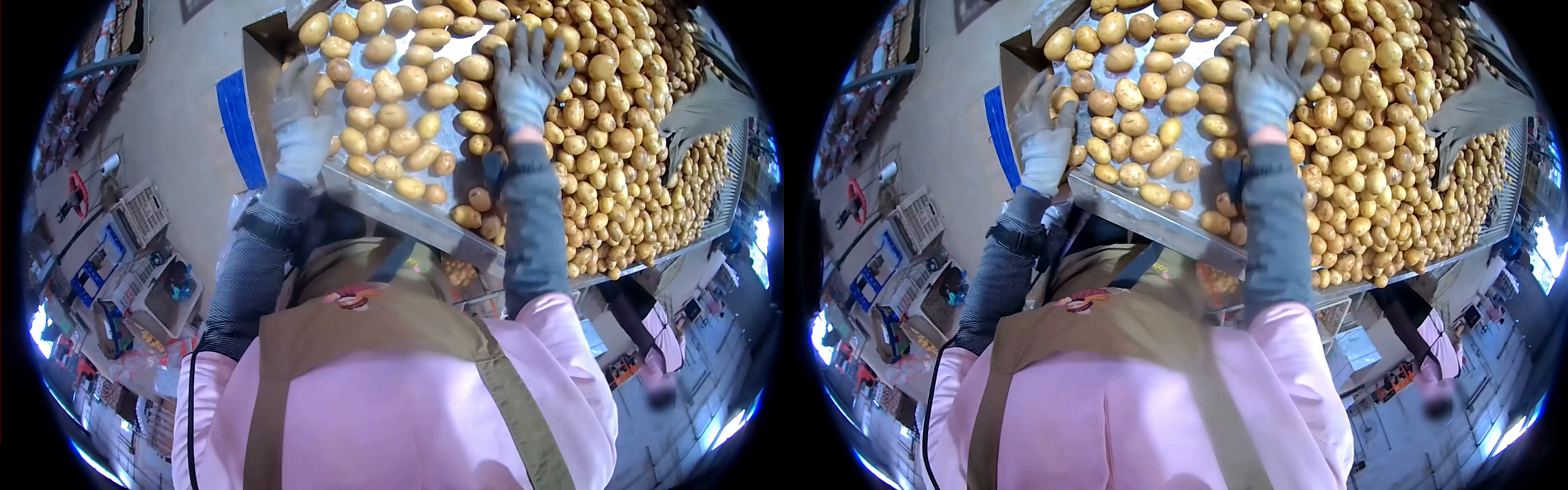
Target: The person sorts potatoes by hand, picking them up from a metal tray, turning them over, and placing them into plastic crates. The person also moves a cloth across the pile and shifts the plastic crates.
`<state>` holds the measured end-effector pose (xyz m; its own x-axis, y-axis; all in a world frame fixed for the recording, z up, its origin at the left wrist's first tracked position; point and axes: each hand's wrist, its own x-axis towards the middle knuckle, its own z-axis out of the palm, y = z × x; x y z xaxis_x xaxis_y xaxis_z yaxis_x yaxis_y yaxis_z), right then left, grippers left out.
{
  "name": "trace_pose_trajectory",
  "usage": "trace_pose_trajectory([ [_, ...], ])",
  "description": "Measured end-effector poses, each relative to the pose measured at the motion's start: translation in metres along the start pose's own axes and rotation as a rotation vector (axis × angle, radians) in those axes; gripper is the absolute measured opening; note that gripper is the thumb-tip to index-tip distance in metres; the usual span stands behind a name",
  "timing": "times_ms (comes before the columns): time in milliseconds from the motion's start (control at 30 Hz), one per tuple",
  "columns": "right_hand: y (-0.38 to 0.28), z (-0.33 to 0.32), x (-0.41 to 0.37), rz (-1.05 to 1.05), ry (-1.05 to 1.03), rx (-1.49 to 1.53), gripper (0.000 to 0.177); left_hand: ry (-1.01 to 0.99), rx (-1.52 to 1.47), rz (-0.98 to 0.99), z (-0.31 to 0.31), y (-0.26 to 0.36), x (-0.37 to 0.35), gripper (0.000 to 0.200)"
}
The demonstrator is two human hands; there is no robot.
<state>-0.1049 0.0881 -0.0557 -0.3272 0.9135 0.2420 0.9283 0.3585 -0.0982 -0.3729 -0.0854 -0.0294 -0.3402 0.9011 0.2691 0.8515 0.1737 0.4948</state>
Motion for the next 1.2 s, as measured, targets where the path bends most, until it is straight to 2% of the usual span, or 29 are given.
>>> trace_pose_trajectory([
  [67,-0.014,0.002,0.012,0.001,-0.039,-0.26,0.063,-0.241,-0.106,0.191,0.0,0.009,0.009,0.042],
  [100,-0.029,-0.001,0.003,-0.023,-0.057,-0.173,0.059,-0.353,-0.162,0.285,0.005,0.013,0.014,0.04],
  [133,-0.047,-0.009,-0.015,-0.127,-0.146,-0.042,0.056,-0.411,-0.028,0.428,0.017,0.016,0.017,0.037],
  [167,-0.056,-0.017,-0.035,-0.23,-0.231,0.09,0.054,-0.45,0.096,0.444,0.027,0.014,0.021,0.038],
  [233,-0.046,-0.035,-0.071,-0.301,-0.135,0.275,0.048,-0.525,0.346,0.473,0.043,0.011,0.027,0.039],
  [267,-0.032,-0.05,-0.076,-0.153,-0.211,0.368,0.05,-0.611,0.33,0.418,0.04,0.016,0.036,0.042],
  [367,0.024,-0.035,-0.095,0.089,0.051,0.037,0.053,-0.755,0.314,0.362,0.032,0.025,0.054,0.045],
  [400,0.029,-0.03,-0.085,0.112,0.004,-0.022,0.054,-0.805,0.237,0.317,0.029,0.025,0.061,0.045],
  [433,0.026,-0.032,-0.059,0.133,-0.04,-0.081,0.054,-0.772,0.117,0.305,0.033,0.01,0.06,0.043],
  [500,0.014,-0.017,-0.01,0.041,0.052,0.044,0.051,-0.637,-0.124,0.094,0.027,0.006,0.05,0.037],
  [533,0.008,-0.006,0.013,0.011,0.075,0.084,0.049,-0.669,-0.526,-0.202,0.023,0.008,0.047,0.037],
  [600,-0.026,-0.016,0.036,0.001,-0.134,0.159,0.062,-0.634,-1.312,-0.817,0.01,0.017,0.041,0.038],
  [633,-0.036,-0.015,0.038,-0.038,-0.211,0.197,0.066,-0.603,-1.346,-0.829,0.001,0.028,0.041,0.04],
  [700,-0.052,-0.012,0.004,-0.266,-0.073,0.029,0.055,-0.537,-1.437,-0.842,-0.012,0.054,0.047,0.043],
  [733,-0.052,-0.017,-0.016,-0.302,-0.13,0.06,0.055,-0.745,-1.396,-0.796,-0.016,0.043,0.052,0.044],
  [833,-0.038,-0.044,-0.096,-0.257,-0.09,0.277,0.05,-0.688,-1.609,-0.705,-0.011,0.032,0.031,0.045],
  [867,-0.034,-0.064,-0.114,-0.147,-0.161,0.272,0.052,-0.663,-1.685,-0.787,-0.013,0.029,0.028,0.045],
  [967,-0.013,-0.078,-0.161,-0.042,-0.175,-0.03,0.046,-0.513,-1.133,-0.746,-0.039,0.052,0.028,0.04],
  [1000,-0.01,-0.076,-0.159,-0.028,-0.117,0.014,0.045,-0.566,-1.036,-0.741,-0.032,0.03,0.017,0.038],
  [1067,-0.013,-0.08,-0.129,0.006,0.0,0.108,0.044,-0.519,-1.062,-0.891,-0.022,0.013,-0.006,0.039],
  [1100,-0.024,-0.087,-0.103,-0.05,0.024,0.246,0.045,-0.494,-1.072,-0.965,-0.022,0.009,-0.012,0.042],
  [1133,-0.031,-0.072,-0.078,-0.191,0.057,0.428,0.043,-0.499,-1.037,-0.995,-0.024,0.008,-0.014,0.043],
  [1167,-0.05,-0.066,-0.058,-0.272,0.024,0.532,0.033,-0.505,-1.001,-1.026,-0.026,0.007,-0.015,0.044],
  [1200,-0.068,-0.062,-0.041,-0.301,-0.198,0.413,0.036,-0.466,-0.957,-1.0,-0.024,0.004,-0.018,0.044],
])
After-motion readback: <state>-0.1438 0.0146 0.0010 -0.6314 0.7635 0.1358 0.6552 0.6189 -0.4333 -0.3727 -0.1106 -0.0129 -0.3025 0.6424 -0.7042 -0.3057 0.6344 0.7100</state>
